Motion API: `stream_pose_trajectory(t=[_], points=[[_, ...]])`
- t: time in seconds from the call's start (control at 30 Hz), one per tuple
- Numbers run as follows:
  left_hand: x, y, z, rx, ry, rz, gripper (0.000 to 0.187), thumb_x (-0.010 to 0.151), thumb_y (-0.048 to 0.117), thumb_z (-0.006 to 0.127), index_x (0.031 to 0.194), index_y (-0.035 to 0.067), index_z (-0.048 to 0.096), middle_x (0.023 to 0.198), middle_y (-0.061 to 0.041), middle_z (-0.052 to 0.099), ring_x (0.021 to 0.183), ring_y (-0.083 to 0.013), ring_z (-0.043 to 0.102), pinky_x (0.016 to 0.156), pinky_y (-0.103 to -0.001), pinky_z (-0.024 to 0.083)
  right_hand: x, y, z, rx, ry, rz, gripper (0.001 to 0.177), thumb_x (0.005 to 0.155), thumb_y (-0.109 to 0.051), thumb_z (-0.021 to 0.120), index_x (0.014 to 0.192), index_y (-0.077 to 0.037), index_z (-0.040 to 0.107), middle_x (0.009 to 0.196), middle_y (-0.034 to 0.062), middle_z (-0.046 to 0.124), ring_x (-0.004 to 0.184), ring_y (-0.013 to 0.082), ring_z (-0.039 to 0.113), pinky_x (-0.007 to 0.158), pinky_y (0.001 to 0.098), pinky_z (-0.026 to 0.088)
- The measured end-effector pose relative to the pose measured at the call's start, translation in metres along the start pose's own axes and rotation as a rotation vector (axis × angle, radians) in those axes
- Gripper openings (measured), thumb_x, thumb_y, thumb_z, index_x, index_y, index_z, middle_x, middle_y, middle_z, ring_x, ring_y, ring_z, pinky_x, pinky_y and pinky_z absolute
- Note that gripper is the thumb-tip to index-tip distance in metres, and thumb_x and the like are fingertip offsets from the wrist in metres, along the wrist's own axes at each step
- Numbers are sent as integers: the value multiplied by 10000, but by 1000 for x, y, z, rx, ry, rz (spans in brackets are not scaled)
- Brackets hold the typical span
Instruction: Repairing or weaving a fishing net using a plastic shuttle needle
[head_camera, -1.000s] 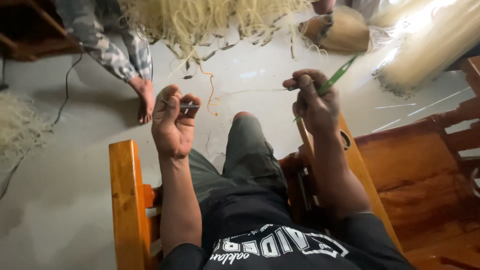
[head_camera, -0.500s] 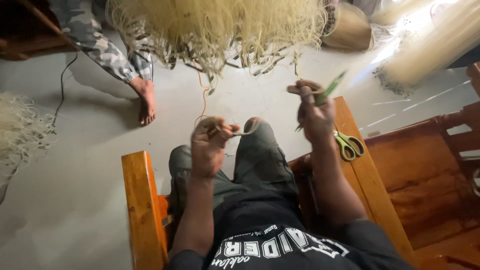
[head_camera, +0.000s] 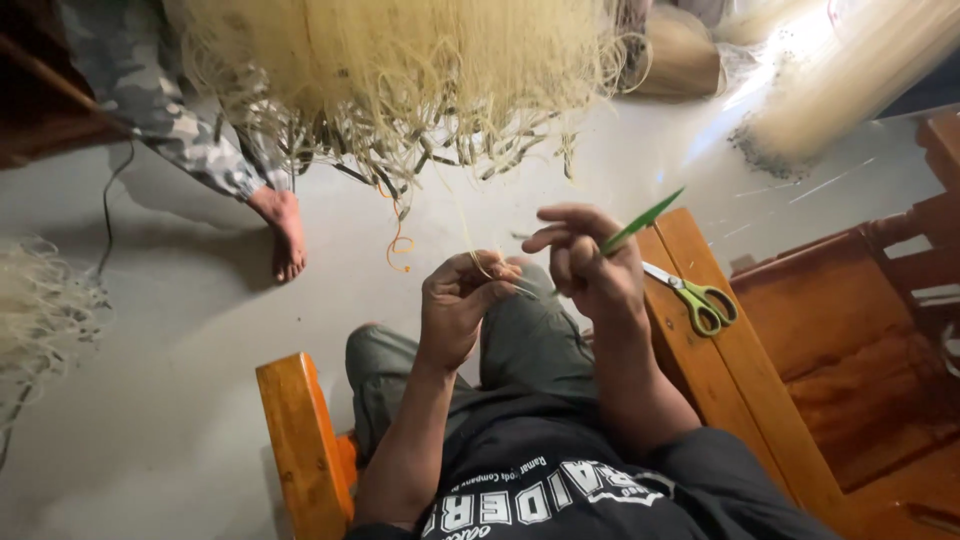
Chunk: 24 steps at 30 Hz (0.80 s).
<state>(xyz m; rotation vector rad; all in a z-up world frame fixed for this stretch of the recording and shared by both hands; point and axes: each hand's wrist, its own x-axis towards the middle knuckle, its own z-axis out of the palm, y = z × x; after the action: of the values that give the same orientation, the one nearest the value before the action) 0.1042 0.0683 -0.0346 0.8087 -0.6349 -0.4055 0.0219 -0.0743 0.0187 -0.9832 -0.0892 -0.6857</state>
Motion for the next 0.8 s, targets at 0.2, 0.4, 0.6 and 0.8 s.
stream_pose_trajectory(t=[0.2,0.4,0.6,0.8], points=[[11,-1,17,-14,22,48,271,783,-133,760,1015,-81,630,844,-209,735,866,-285,736,811,-407,609,2,-35,31,-419,-90,-43,684,977,-489,529,1138,175,569,447,71,471,359,57,307,352,176,252],[20,2,30,30,-60,103,230,751,-141,799,908,-65,650,865,-206,738,862,-262,749,772,-360,609,-5,-35,21,-703,36,20,233,884,-96,716,1093,3,743,464,12,496,434,32,401,418,137,318],[47,17,46,133,-235,36,188,775,16,846,918,40,726,843,-50,731,745,-62,561,666,-202,463,-4,-41,-4,-505,159,129,394,891,-54,694,1247,95,617,647,132,622,446,63,471,371,169,360],[72,17,46,309,-282,-5,188,759,64,872,907,61,756,810,-59,729,766,-95,616,709,-235,491,9,-30,-14,-318,269,250,345,958,-96,633,1199,147,588,582,81,501,456,48,403,360,155,287]])
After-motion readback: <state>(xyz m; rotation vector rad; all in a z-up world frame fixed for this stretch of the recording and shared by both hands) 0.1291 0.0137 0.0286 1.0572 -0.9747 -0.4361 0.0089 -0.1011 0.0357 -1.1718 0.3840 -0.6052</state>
